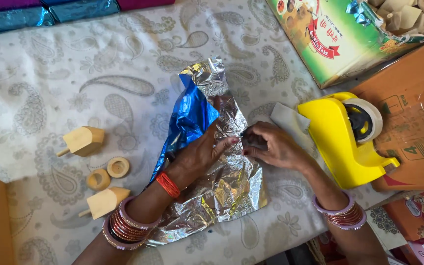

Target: Wrapping a small cardboard box with decorative foil and tape.

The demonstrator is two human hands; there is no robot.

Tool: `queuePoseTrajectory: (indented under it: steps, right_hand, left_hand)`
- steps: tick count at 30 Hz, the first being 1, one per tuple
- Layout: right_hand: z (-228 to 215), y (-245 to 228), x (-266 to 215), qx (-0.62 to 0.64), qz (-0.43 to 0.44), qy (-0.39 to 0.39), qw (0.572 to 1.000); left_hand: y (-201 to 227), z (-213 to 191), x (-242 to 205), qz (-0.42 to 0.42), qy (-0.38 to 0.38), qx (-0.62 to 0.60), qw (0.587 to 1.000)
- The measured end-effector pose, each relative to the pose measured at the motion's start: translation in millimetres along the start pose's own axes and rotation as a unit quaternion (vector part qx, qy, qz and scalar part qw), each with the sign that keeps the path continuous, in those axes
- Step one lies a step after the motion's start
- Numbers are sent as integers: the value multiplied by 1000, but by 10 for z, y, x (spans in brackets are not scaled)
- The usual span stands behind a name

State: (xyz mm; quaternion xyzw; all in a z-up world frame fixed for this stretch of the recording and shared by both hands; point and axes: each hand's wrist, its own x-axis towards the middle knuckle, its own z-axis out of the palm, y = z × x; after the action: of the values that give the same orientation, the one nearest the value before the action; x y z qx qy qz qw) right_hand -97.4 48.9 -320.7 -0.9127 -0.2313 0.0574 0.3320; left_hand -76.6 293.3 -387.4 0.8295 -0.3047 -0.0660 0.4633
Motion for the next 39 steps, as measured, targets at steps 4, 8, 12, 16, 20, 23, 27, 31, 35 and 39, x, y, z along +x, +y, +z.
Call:
queuePoseTrajectory:
  steps: [4,8,12,16,20,23,27,31,35,39]
  right_hand:
    - [93,-50,-4,40,-12,24,999]
    - [171,182,-33,191,120,-22,974]
    - [64,290,-62,241,146,-31,959]
    - [-169,-259,-27,-139,217,65,964]
    - [-62,-524,2,-27,88,222,971]
    - [207,-808,106,-79,-106,205,970]
    - [580,-830,347,-47,-160,67,984]
    - [672,-811,467,-87,-104,10,991]
    - [722,-776,233,-278,-42,-24,959]
    - [784,-630,-3,-279,-81,-35,956]
  left_hand:
    - [294,-229,22,66,74,-55,994]
    - [262,-216,37,-77,-28,-72,994]
    - [256,-239,16,44,77,-39,995]
    - [281,-282,-11,50,142,11,988]
    - [133,-182,65,-166,22,-123,978]
    - [-293,6,134,-65,110,-92,988]
    - [-473,-107,240,-254,161,-171,938]
    - [-338,-322,201,-117,301,-399,858]
    - [-457,-459,274,-171,331,-435,820]
    - [-674,-646,295,-188,382,-406,809]
